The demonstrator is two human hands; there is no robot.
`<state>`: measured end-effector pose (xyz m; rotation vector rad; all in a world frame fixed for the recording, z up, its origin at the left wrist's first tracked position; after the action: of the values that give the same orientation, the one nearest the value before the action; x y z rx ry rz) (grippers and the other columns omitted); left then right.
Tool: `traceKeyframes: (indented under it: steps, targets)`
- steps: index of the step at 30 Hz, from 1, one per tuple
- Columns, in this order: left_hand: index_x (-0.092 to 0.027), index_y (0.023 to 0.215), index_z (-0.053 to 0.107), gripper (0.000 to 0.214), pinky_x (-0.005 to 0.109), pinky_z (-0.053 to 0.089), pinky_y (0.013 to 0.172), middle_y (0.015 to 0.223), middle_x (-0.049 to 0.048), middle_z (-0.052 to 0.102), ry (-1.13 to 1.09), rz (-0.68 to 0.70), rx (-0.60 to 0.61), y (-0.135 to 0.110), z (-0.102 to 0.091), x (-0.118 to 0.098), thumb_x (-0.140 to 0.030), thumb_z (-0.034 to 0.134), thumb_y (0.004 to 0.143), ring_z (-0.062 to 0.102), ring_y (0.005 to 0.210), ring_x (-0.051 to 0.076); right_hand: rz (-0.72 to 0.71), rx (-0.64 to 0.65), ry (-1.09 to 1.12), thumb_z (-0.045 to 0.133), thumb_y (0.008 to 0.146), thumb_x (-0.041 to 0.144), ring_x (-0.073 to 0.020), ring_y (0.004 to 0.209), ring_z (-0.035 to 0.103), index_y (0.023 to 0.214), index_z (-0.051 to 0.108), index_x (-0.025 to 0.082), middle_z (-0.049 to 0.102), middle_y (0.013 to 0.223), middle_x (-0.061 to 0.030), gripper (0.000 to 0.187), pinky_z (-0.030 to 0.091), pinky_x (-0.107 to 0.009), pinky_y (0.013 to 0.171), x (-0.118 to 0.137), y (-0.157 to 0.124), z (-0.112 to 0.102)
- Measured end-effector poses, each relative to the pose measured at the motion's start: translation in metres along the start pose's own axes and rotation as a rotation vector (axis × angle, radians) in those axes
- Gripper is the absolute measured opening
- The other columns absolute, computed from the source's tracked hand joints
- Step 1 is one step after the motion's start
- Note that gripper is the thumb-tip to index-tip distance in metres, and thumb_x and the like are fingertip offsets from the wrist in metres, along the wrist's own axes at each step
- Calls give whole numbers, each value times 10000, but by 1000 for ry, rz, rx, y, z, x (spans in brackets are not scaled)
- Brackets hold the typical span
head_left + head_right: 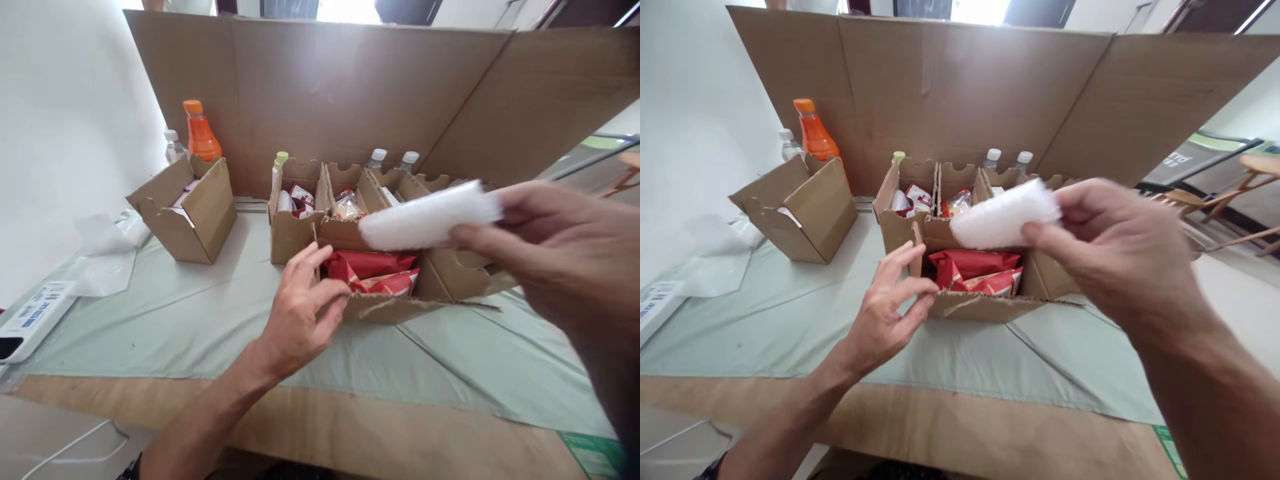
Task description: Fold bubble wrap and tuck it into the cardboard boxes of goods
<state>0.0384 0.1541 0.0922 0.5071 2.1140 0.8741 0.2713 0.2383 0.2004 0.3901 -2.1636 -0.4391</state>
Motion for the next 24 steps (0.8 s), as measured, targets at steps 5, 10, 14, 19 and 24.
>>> traceKeyframes:
  steps: [5, 10, 14, 19, 24]
  targets:
    - [-196, 1019, 738, 172, 566, 465, 1187, 1588, 181, 471, -10, 18, -17, -19, 5, -3, -73, 640, 949, 430, 1531, 350, 73, 359, 65, 795, 745, 543, -157, 597, 609, 810, 674, 200, 696, 688, -19, 369, 434, -281, 528, -14, 9, 68]
    - [-210, 1036, 742, 170, 544, 465, 1198, 1656, 156, 408, -16, 26, -12, -20, 5, 0, -88, 672, 941, 438, 1529, 337, -12, 624, -482, 678, 853, 307, -139, 598, 572, 688, 634, 200, 695, 684, -3, 202, 302, -275, 558, -9, 5, 118]
    - [-212, 1042, 742, 176, 527, 459, 1205, 1689, 144, 373, -8, 25, -7, -20, 6, 1, -87, 673, 940, 423, 1540, 330, -118, 851, -850, 655, 928, 362, -209, 674, 669, 739, 745, 192, 747, 728, -79, 270, 307, -288, 588, -8, 0, 146]
    - [-210, 1026, 740, 173, 521, 441, 1219, 1698, 131, 364, -5, 37, -21, -24, 8, 0, -77, 667, 942, 411, 1548, 322, -268, 1034, -940, 569, 1011, 390, -280, 823, 748, 977, 815, 141, 795, 900, -162, 351, 406, -311, 639, -3, 3, 175]
    - [-273, 1372, 621, 442, 497, 450, 1212, 1736, 122, 277, -44, -26, -75, -36, 1, 4, -167, 702, 951, 385, 1566, 305, -260, 838, -791, 541, 1008, 514, -248, 693, 703, 853, 809, 199, 763, 770, -101, 442, 458, -342, 627, 12, 7, 125]
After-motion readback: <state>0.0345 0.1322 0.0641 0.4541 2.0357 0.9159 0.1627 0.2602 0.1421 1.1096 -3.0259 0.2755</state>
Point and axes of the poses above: each hand's wrist, its own y-axis towards the middle knuckle, its own z-axis out of the palm, x = y × z, the point moved 5 cm from there along y, towards the middle knuckle
